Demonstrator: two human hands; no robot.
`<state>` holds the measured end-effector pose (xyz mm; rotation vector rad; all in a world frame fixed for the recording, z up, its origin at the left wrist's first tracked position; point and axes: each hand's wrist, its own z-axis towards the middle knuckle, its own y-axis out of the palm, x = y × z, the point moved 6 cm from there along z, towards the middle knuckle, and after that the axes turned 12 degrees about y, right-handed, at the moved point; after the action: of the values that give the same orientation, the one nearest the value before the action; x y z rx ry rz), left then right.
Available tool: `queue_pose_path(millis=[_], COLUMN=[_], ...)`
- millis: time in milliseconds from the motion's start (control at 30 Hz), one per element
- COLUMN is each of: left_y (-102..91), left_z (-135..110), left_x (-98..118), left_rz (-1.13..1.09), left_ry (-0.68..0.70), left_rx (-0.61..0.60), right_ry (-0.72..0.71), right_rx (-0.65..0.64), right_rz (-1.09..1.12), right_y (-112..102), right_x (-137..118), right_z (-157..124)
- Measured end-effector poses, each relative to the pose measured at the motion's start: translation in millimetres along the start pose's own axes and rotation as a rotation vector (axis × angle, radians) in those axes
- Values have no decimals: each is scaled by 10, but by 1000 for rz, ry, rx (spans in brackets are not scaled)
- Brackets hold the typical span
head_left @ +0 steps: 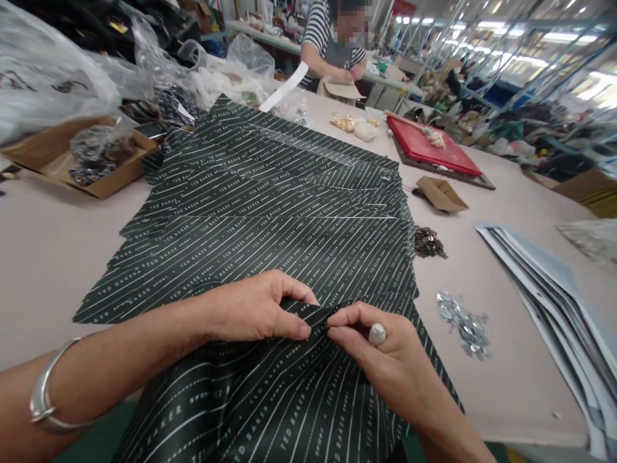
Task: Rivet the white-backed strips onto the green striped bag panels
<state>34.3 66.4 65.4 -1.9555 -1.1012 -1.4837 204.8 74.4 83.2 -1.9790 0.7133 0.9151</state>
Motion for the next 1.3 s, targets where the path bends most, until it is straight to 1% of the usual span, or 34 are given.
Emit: queue_pose_path(millis=[200, 267, 367, 467, 600, 700, 800, 867, 900, 967, 1067, 1200, 1300], left_y=[17, 13, 6, 22, 73, 140, 193, 238, 270, 330, 384, 409, 421], left_z=[18, 13, -1, -16, -48, -75, -111, -140, -157, -200, -271, -337, -393], left_x=[35, 69, 115, 147, 183, 212, 234, 254, 266, 292, 312, 289, 285], left_rz=[57, 134, 304, 434, 561, 670, 777, 865, 920, 1049, 1194, 1220, 1204], left_ry=[13, 38, 87, 162, 262, 324, 382, 448, 492, 585, 687, 732, 785], left_rx=[-2, 6, 33, 84, 178, 194, 204, 201, 192, 196, 248, 291, 364], right_ry=[-36, -79, -188, -273, -319, -361, -429, -474, -496, -541, -593, -651, -761], right_rx=[31, 57, 115, 140, 155, 183, 289, 360, 368, 329, 289, 363, 436], right_rz=[-52, -82, -138, -171, -192, -209, -242, -314, -356, -415, -445, -470, -471], right_y=[-11, -6, 6, 29, 48, 57, 21, 0, 5, 44, 112, 173, 200], right_x=[-24, -52, -112, -145, -149, -155, -172, -185, -189, -189, -170, -144, -167], right_z=[-7, -17, -52, -88, -125, -165, -225, -265, -279, -300, -335, -412, -500])
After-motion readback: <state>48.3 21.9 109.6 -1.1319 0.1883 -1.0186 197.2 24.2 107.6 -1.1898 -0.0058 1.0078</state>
